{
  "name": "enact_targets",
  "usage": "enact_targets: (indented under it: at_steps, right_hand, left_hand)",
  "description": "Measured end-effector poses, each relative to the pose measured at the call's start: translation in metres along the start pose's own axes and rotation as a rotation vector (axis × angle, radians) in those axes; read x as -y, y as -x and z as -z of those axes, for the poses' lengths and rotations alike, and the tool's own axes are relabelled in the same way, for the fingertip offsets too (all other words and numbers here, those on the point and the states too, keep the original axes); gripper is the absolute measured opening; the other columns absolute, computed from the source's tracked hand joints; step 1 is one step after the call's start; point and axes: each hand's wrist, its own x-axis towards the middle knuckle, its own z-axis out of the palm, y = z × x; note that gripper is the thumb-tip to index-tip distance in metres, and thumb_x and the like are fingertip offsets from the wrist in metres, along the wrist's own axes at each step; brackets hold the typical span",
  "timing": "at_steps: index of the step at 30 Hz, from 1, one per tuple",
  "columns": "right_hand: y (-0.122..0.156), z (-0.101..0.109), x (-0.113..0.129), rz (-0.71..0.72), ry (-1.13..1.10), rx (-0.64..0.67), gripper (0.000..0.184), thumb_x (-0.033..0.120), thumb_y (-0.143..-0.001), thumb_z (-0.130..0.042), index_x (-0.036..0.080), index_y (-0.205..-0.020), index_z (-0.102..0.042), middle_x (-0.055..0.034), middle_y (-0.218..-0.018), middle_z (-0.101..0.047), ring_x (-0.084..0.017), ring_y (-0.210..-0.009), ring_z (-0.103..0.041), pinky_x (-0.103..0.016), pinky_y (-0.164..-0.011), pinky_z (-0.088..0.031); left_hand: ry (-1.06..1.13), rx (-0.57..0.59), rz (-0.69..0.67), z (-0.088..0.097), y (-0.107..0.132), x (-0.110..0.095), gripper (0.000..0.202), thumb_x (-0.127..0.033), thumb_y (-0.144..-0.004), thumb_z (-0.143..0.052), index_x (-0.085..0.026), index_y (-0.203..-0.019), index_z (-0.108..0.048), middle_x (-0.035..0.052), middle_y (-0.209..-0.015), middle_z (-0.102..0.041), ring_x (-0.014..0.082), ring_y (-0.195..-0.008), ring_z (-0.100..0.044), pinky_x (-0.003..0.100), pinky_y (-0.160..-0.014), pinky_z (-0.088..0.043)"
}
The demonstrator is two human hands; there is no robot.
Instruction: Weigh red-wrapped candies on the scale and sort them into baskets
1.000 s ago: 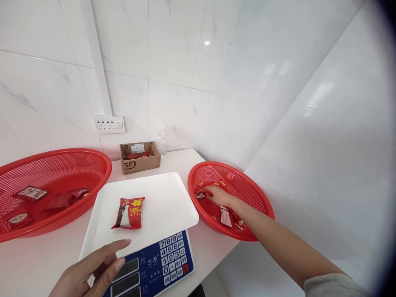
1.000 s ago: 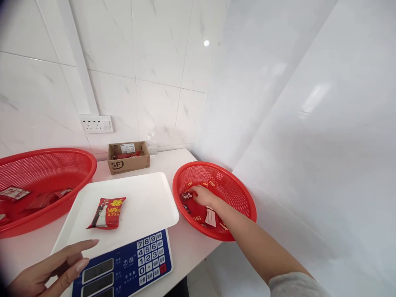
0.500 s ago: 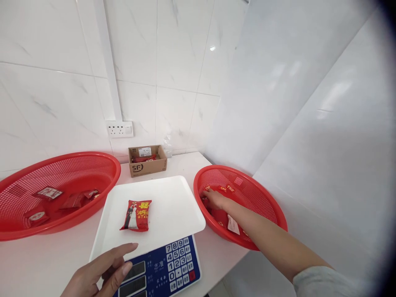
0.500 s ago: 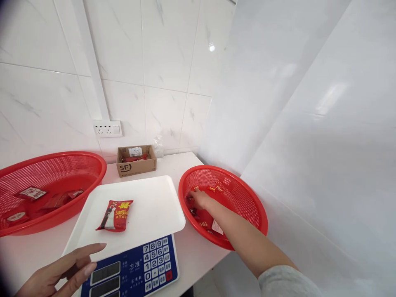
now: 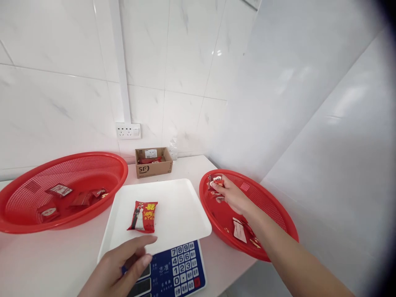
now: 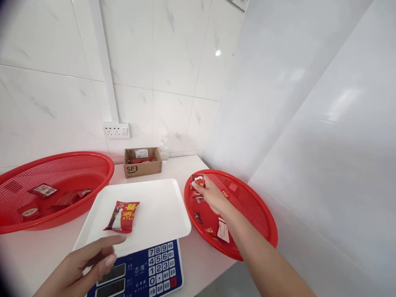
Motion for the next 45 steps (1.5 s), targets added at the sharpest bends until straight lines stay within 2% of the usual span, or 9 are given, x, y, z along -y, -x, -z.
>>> enact_targets:
  at_steps: [6, 11, 15, 19, 24, 29, 32, 36, 45]
  right_hand:
    - [0.057, -0.102, 0.021, 0.091, -0.606, -0.002, 0.037, 0.048, -0.075, -0.066, 0.025, -0.102, -0.052, -0.0002, -0.084, -0.063, -0.014, -0.068, -0.058, -0.026, -0.053, -0.046]
    - [0.075, -0.149, 0.02, -0.045, -0.988, 0.077, 0.032, 0.04, -0.074, -0.071, 0.027, -0.099, -0.058, -0.0003, -0.097, -0.068, -0.016, -0.089, -0.063, -0.031, -0.074, -0.051]
    - [0.073, -0.151, 0.021, -0.085, -0.99, 0.2, 0.031, 0.042, -0.078, -0.067, 0.027, -0.104, -0.058, -0.002, -0.108, -0.067, -0.019, -0.096, -0.063, -0.035, -0.074, -0.053]
    - [0.071, -0.146, 0.019, -0.133, -0.934, 0.213, 0.035, 0.046, -0.079, -0.064, 0.028, -0.108, -0.057, -0.0031, -0.116, -0.065, -0.022, -0.104, -0.061, -0.034, -0.071, -0.054]
    - [0.07, -0.144, 0.014, -0.151, -0.926, 0.2, 0.036, 0.045, -0.077, -0.065, 0.027, -0.108, -0.058, -0.0038, -0.114, -0.065, -0.023, -0.105, -0.061, -0.032, -0.069, -0.054]
    - [0.073, -0.148, 0.012, -0.12, -0.96, 0.155, 0.026, 0.041, -0.075, -0.07, 0.026, -0.096, -0.066, -0.0006, -0.1, -0.068, -0.016, -0.088, -0.062, -0.029, -0.071, -0.052]
    - [0.076, -0.152, 0.016, -0.056, -0.98, 0.201, 0.023, 0.039, -0.076, -0.069, 0.025, -0.094, -0.069, -0.002, -0.1, -0.068, -0.016, -0.086, -0.061, -0.029, -0.074, -0.05]
    - [0.08, -0.155, 0.019, -0.02, -0.977, 0.261, 0.022, 0.039, -0.077, -0.068, 0.024, -0.092, -0.07, -0.0037, -0.099, -0.067, -0.017, -0.087, -0.06, -0.031, -0.074, -0.049]
    - [0.071, -0.141, 0.008, -0.081, -0.861, 0.11, 0.028, 0.046, -0.073, -0.07, 0.023, -0.088, -0.066, 0.0006, -0.074, -0.06, -0.007, -0.057, -0.047, -0.02, -0.049, -0.039]
  left_hand:
    - [0.333, 0.146, -0.115, -0.042, -0.016, -0.029, 0.058, -0.036, -0.08, -0.06, -0.031, -0.134, -0.039, 0.0089, -0.112, -0.055, 0.0169, -0.083, -0.06, 0.029, -0.069, -0.053]
    - [0.326, -0.106, -0.119, -0.044, -0.03, -0.025, 0.022, -0.037, -0.082, -0.057, -0.021, -0.098, -0.06, 0.0047, -0.089, -0.058, 0.0164, -0.078, -0.054, 0.027, -0.065, -0.048]
    - [0.437, -0.163, -0.015, -0.027, -0.031, -0.02, 0.034, -0.048, -0.08, -0.058, -0.019, -0.098, -0.055, 0.004, -0.089, -0.061, 0.0141, -0.071, -0.052, 0.023, -0.054, -0.043]
    - [0.543, -0.281, 0.023, -0.017, -0.031, -0.021, 0.036, -0.051, -0.083, -0.054, -0.018, -0.098, -0.052, 0.0028, -0.086, -0.061, 0.0116, -0.066, -0.054, 0.025, -0.059, -0.048]
    - [0.6, -0.362, 0.061, -0.011, -0.036, -0.02, 0.066, -0.049, -0.082, -0.056, -0.025, -0.135, -0.026, -0.0026, -0.077, -0.059, 0.0146, -0.064, -0.061, 0.03, -0.059, -0.053]
    - [0.411, -0.176, -0.023, -0.015, -0.037, -0.015, 0.04, -0.051, -0.087, -0.045, -0.021, -0.113, -0.054, 0.0021, -0.083, -0.058, 0.0151, -0.071, -0.057, 0.03, -0.063, -0.053]
    - [0.293, -0.134, -0.068, -0.02, -0.036, -0.015, 0.031, -0.048, -0.086, -0.048, -0.022, -0.101, -0.056, 0.0036, -0.092, -0.058, 0.0164, -0.079, -0.055, 0.03, -0.066, -0.05]
    - [0.073, -0.114, -0.106, -0.021, -0.036, -0.015, 0.019, -0.041, -0.084, -0.053, -0.022, -0.085, -0.057, 0.0015, -0.081, -0.057, 0.0177, -0.078, -0.052, 0.029, -0.067, -0.044]
    - [0.395, 0.119, 0.031, -0.001, -0.038, -0.022, 0.031, -0.05, -0.082, -0.053, -0.019, -0.08, -0.049, -0.0003, -0.077, -0.053, 0.0136, -0.07, -0.05, 0.025, -0.059, -0.044]
